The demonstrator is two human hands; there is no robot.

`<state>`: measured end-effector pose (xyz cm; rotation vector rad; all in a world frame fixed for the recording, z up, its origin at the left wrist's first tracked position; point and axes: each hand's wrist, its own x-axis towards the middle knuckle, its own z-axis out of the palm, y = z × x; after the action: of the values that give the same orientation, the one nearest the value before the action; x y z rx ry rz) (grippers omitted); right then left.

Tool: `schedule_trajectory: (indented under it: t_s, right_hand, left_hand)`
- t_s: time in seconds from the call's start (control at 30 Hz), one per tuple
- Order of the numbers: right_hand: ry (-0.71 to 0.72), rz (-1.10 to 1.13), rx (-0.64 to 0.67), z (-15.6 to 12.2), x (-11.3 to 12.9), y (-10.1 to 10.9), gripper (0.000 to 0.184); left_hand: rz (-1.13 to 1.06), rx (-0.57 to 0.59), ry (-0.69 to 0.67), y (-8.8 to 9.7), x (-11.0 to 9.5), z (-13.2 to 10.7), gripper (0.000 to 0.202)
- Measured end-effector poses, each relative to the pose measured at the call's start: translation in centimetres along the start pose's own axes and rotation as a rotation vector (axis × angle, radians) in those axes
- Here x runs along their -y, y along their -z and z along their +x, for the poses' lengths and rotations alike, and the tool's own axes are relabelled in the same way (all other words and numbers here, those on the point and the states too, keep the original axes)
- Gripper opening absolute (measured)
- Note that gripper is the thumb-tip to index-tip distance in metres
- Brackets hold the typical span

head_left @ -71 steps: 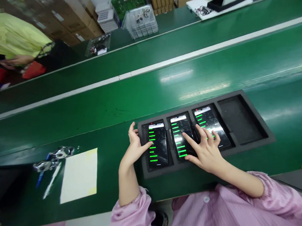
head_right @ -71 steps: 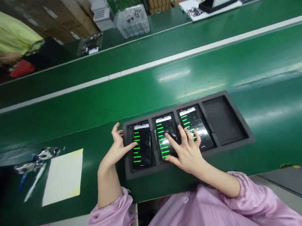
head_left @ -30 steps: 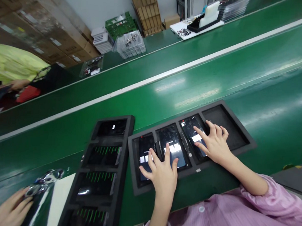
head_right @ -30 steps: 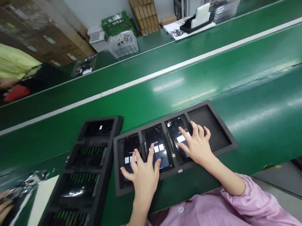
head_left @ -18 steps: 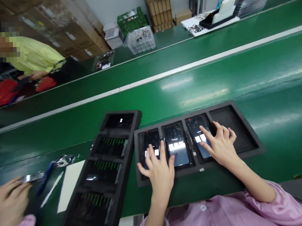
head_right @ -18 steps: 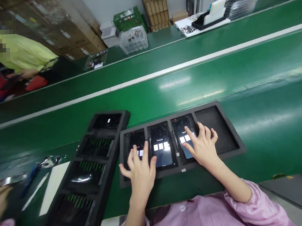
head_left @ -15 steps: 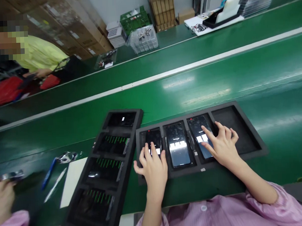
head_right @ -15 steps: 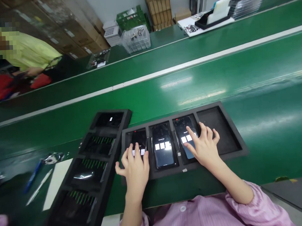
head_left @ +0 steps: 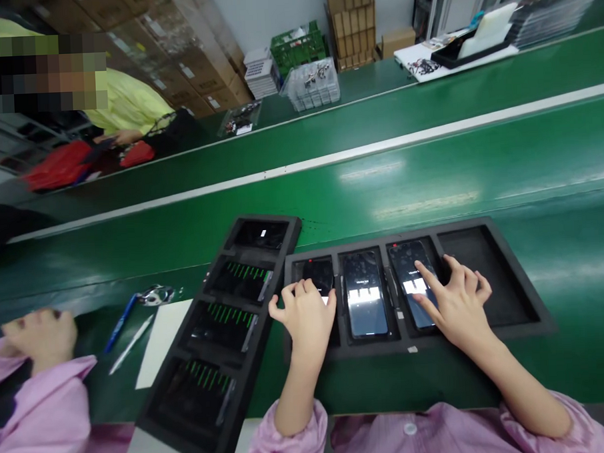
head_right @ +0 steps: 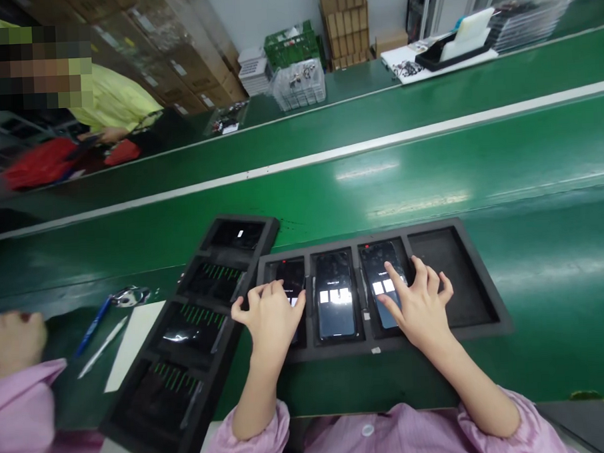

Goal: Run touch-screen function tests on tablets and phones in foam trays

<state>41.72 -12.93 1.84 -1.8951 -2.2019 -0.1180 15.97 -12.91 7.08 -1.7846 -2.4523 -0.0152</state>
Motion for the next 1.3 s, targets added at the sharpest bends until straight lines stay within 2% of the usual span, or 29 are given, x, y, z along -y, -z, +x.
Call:
schedule_trajectory:
  t_s: [0.27,0.5,0.57,0.67,0.77,0.87,0.97,1.13,1.3]
  right_hand:
    - [-0.001,0.005,-0.009,0.0,0.0,-0.2,0.042]
    - [0.014,-0.003,0.002,0.2,0.1,0.0,0.041]
    - [0.015,0.005,-0.002,0.2,0.1,-0.1,0.042]
    - [0.024,0.015,-0.012,0.2,0.0,-0.2,0.044]
    - [0.020,0.010,-0.016,0.2,0.1,-0.4,0.045]
    - [0.013,0.000,-0.011,0.3,0.1,-0.4,0.046]
    - [0.020,-0.006,-0.022,0.2,0.1,-0.3,0.044]
    - [0.019,-0.012,-0.032,0.1,0.1,-0.1,0.041]
    - [0.043,0.020,-0.035,0.1,-0.3,0.0,0.043]
  left_hand:
    - [0.081,0.065,-0.038,0.8,-0.8,1.3,0.026]
    - [0.043,0.098,-0.062,1.1,-0.3,1.1,0.024]
    - [-0.009,0.044,-0.051,1.2,-1.1,0.9,0.027]
    - [-0.107,-0.041,-0.105,1.0,-3.7,0.5,0.033]
    - [-0.139,0.020,-0.217,0.7,-6.7,0.2,0.036]
    - [-0.084,0.053,-0.217,0.4,-8.5,0.0,0.046]
    - [-0.072,0.046,-0.202,0.4,-8.9,0.0,0.051]
    - [-0.115,0.062,-0.163,0.6,-9.0,0.2,0.042]
    - [-0.107,0.111,-0.191,0.8,-9.5,0.3,0.047]
